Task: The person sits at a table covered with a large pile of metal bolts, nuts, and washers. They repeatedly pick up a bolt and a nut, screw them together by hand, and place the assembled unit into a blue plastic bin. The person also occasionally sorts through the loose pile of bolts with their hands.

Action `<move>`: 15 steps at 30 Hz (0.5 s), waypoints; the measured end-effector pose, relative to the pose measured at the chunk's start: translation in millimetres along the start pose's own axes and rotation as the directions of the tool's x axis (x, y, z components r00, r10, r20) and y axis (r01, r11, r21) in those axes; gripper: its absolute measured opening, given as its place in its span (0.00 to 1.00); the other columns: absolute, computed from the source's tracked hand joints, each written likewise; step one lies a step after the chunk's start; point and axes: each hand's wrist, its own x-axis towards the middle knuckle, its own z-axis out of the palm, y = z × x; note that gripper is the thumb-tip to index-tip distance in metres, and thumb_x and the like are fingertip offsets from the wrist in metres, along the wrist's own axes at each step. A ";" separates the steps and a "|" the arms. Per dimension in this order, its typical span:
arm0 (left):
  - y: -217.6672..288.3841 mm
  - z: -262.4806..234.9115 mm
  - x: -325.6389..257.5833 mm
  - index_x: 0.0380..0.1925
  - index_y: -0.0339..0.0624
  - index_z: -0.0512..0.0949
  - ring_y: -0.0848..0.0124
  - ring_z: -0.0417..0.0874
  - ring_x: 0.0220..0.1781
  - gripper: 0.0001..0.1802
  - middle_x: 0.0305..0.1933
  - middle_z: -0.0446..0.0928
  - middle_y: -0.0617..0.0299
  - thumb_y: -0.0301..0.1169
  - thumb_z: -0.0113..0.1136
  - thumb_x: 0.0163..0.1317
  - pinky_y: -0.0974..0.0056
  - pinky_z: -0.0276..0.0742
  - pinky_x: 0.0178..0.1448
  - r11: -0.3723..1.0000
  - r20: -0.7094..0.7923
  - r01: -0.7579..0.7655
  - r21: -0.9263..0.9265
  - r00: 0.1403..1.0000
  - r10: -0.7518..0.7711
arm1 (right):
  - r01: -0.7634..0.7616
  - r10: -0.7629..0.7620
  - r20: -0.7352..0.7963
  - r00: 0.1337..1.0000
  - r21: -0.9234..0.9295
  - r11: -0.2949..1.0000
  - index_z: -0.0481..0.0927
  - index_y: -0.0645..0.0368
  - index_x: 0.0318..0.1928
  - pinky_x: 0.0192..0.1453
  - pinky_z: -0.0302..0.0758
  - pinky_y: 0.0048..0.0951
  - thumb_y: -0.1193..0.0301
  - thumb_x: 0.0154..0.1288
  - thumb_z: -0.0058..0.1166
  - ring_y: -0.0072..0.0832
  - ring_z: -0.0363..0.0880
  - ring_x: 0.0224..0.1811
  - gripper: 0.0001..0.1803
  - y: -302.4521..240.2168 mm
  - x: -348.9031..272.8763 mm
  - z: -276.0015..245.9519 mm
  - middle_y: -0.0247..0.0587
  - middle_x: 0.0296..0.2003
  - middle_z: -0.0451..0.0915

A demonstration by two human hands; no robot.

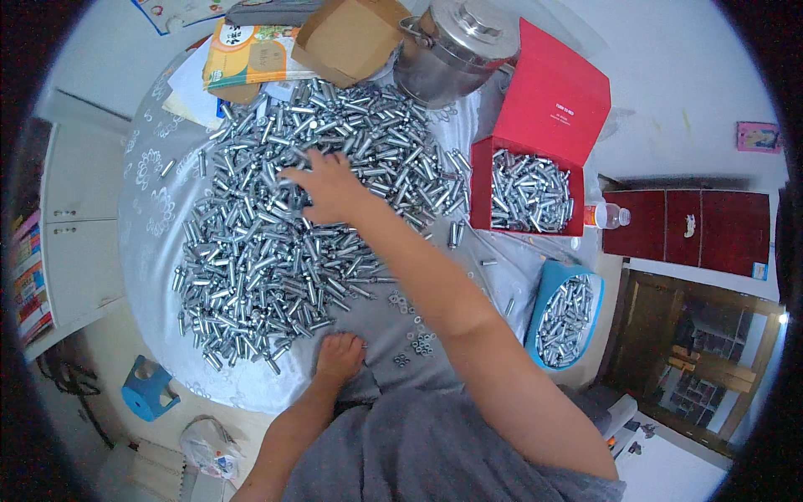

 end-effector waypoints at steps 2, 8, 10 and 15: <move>-0.6 2.1 -0.7 0.29 0.48 0.72 0.63 0.71 0.37 0.10 0.35 0.70 0.62 0.37 0.58 0.47 0.56 0.64 0.43 1.000 -0.035 -0.010 0.018 0.999 0.011 | 0.010 0.001 -0.099 0.995 0.107 0.994 0.69 0.41 0.54 0.58 0.55 0.53 0.63 0.38 0.61 0.54 0.62 0.53 0.35 -8.8 -0.2 12.8 0.56 0.54 0.61; -0.3 -1.2 -2.7 0.31 0.48 0.72 0.62 0.70 0.39 0.11 0.36 0.70 0.61 0.38 0.58 0.48 0.56 0.64 0.44 0.997 -0.067 -0.035 0.075 0.997 0.040 | 0.044 -0.042 -0.080 0.996 0.022 0.999 0.71 0.42 0.53 0.58 0.54 0.55 0.61 0.39 0.62 0.53 0.61 0.54 0.34 -29.3 -2.0 12.0 0.57 0.55 0.60; -0.2 -1.4 -2.7 0.31 0.48 0.72 0.62 0.70 0.39 0.11 0.36 0.70 0.61 0.38 0.58 0.48 0.56 0.64 0.45 0.997 -0.050 -0.030 0.074 0.998 0.034 | 0.069 -0.070 -0.138 0.988 -0.013 0.998 0.71 0.42 0.53 0.58 0.52 0.57 0.61 0.40 0.62 0.53 0.60 0.54 0.33 -38.0 -6.2 16.8 0.57 0.55 0.60; -2.7 5.6 -7.0 0.32 0.48 0.71 0.62 0.69 0.39 0.12 0.37 0.69 0.61 0.38 0.57 0.48 0.55 0.64 0.45 0.997 -0.009 -0.021 0.074 1.000 0.022 | 0.249 -0.230 -0.163 0.959 0.106 0.963 0.77 0.47 0.46 0.63 0.44 0.63 0.55 0.42 0.57 0.56 0.58 0.56 0.27 -75.1 -10.5 37.2 0.55 0.51 0.65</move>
